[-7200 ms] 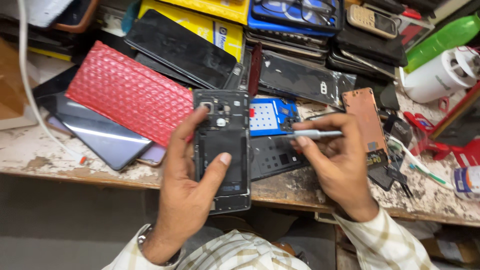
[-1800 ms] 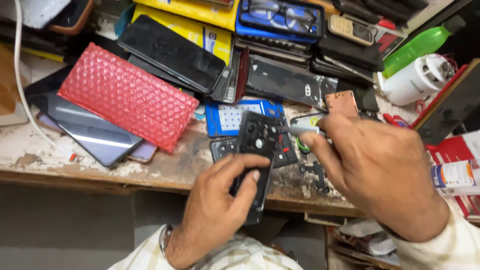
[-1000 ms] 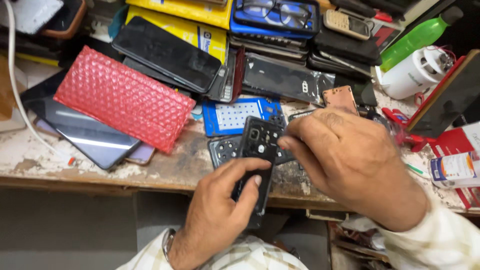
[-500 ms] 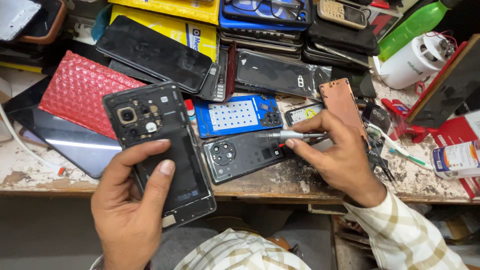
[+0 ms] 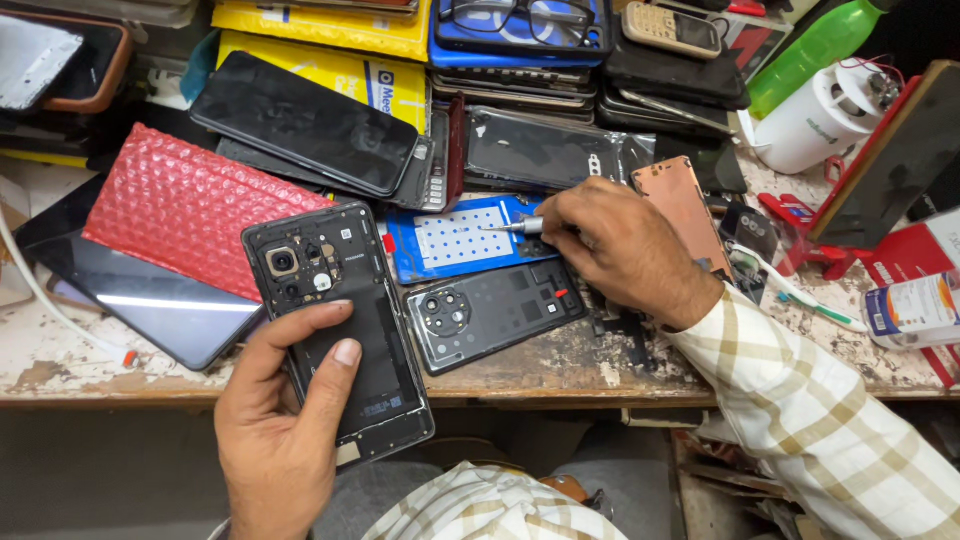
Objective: The person unscrews internal components from a disassembled mobile phone using a screwdriver, handles several other phone parts, and applies adhesive from a tube to the back of the device.
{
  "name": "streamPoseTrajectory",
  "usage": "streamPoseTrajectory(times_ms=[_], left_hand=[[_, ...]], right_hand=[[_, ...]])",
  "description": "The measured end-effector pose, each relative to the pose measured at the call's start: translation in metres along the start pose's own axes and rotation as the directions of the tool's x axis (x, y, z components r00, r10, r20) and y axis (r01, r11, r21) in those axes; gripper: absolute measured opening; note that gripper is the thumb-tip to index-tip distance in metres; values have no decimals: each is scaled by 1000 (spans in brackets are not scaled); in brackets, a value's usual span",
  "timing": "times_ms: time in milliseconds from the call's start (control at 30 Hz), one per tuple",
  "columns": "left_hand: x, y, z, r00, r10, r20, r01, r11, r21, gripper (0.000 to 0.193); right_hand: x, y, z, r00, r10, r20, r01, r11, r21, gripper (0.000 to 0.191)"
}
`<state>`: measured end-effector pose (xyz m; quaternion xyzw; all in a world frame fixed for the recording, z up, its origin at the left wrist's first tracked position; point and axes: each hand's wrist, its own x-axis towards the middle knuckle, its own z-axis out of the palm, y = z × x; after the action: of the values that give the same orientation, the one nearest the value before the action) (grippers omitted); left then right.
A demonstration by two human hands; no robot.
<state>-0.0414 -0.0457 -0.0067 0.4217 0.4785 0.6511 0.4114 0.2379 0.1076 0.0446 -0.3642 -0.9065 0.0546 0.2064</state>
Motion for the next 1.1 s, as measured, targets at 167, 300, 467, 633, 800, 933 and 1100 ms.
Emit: streamPoseTrajectory(times_ms=[167,300,467,633,800,933,1100], left_hand=[[2,0,-6,999,-29,-16,29,999,-43,29],[5,-1,-10,1000,-25,-17,24,999,-32,28],[6,-2,-9,999,-51,-7,50,997,-60,28],[4,0,-8,999,-39,1,38,998,-50,29],[3,1,-11,998,-55,-8,54,997,-61,28],[0,-3,-14,998,-64,-22,62,996,-60,29],[0,-8,-11,996,-89,-28,88,995,-51,30]], right_hand=[[-9,-20,-9,997,-80,-21,79,995,-63,20],[-24,-37,-13,978,-109,179,91,990,105,40],[-22,-44,-7,946,-195,259,202,979,2,58],[-14,-49,-6,922,-273,275,327,929,-174,53],[-18,-52,-4,884,-423,197,467,803,-371,39],[-24,-50,-3,939,-343,-11,325,900,-290,26],[-27,-47,-4,981,67,-180,-52,995,90,13]])
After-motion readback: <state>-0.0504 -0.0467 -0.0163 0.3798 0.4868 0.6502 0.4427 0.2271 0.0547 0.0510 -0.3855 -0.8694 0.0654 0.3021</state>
